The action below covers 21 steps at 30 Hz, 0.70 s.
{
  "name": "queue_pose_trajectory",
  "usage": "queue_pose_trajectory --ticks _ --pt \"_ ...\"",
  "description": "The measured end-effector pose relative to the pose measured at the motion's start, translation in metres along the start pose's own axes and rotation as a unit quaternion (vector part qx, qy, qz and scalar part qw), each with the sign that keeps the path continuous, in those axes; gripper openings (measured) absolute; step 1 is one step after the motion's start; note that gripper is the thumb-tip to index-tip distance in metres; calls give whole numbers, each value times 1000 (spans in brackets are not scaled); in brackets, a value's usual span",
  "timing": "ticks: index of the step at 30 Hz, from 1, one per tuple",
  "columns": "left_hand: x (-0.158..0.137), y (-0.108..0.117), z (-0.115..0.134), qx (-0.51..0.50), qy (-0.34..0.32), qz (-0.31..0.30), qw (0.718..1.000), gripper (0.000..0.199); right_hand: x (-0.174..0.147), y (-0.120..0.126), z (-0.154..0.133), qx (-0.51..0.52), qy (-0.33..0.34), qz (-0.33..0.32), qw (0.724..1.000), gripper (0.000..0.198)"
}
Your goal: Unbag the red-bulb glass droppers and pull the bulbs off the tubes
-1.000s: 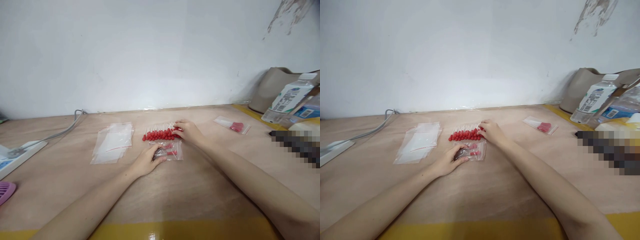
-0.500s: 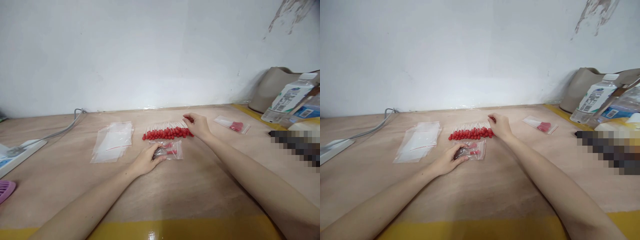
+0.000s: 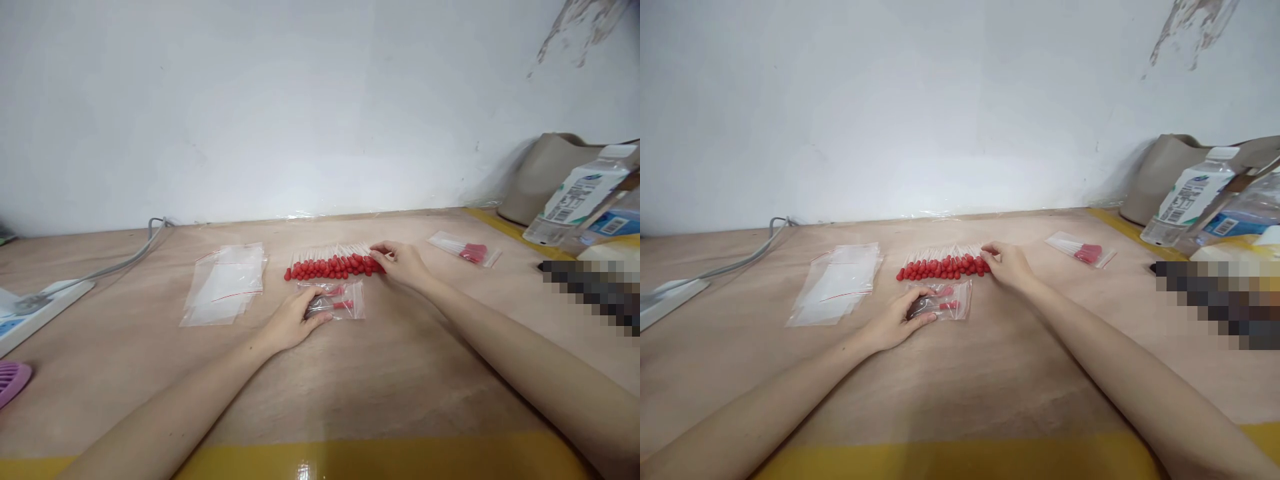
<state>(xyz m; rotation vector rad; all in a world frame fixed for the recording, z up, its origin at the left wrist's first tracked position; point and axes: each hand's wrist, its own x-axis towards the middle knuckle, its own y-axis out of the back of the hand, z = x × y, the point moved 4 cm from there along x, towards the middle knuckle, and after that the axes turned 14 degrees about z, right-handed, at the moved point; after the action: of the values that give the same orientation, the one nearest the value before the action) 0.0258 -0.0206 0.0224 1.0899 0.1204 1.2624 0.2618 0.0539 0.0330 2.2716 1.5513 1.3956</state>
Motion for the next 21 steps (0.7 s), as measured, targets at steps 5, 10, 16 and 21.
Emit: queue_pose_trajectory --ticks 5,10,16,21 --pt "0 -1 -1 0 0 -2 1000 32 0 1 13 18 -18 -6 1000 29" --pt "-1 0 -1 -2 -1 1 1000 32 -4 11 12 42 -34 62 997 31" --pt "-1 1 0 -6 1 -2 1000 35 -31 16 -31 64 55 20 996 9" --pt "-3 1 -2 -23 37 -38 998 49 -52 2 -46 34 90 -106 990 11"
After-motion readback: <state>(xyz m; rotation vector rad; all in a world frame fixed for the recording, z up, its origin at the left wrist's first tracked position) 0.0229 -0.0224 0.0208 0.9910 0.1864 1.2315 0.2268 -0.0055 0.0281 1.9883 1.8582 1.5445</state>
